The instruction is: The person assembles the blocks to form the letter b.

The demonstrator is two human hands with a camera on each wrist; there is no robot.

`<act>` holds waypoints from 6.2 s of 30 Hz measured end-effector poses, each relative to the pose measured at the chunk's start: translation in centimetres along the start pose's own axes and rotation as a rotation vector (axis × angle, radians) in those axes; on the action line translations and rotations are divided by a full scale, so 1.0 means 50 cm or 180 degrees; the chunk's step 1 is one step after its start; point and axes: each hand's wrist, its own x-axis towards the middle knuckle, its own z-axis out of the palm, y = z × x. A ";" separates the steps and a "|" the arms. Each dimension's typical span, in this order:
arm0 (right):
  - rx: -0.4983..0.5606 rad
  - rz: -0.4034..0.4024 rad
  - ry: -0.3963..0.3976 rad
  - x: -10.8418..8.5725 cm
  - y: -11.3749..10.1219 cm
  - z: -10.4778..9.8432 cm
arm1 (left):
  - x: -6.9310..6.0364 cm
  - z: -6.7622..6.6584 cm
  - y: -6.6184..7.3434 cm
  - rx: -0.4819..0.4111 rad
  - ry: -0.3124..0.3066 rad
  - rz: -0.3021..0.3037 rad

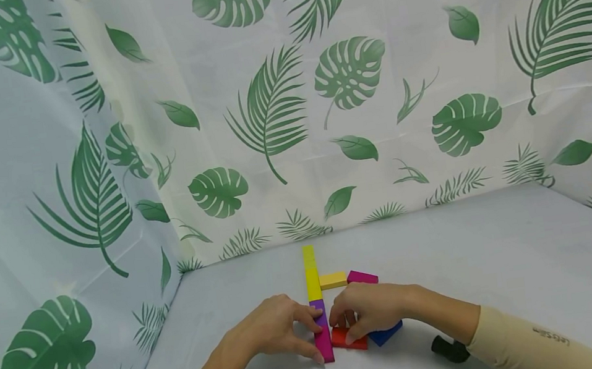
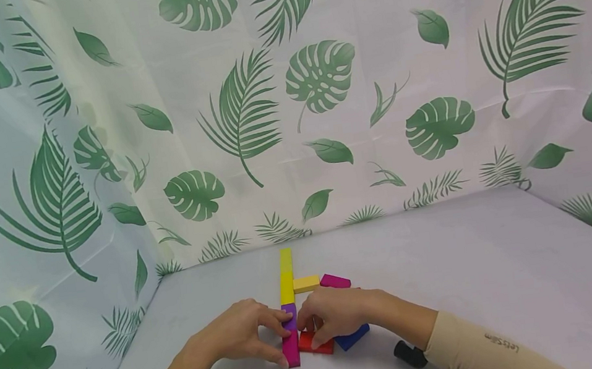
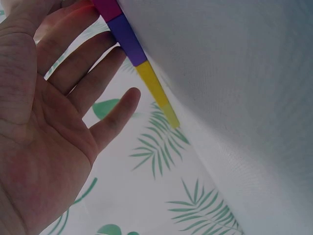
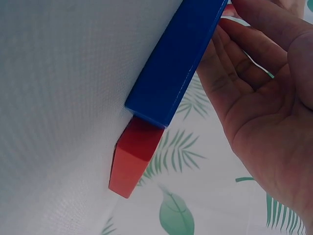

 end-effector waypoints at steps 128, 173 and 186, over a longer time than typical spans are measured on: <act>-0.0133 0.0757 -0.0403 -0.064 0.007 -0.071 | 0.001 0.001 0.006 -0.0039 -0.0083 -0.0169; -0.0240 0.0651 -0.0546 -0.050 0.015 -0.059 | 0.002 0.000 0.005 -0.0025 -0.0075 -0.0155; -0.0010 0.0070 0.0329 -0.070 0.041 -0.107 | 0.003 0.000 0.007 0.0002 -0.0085 -0.0148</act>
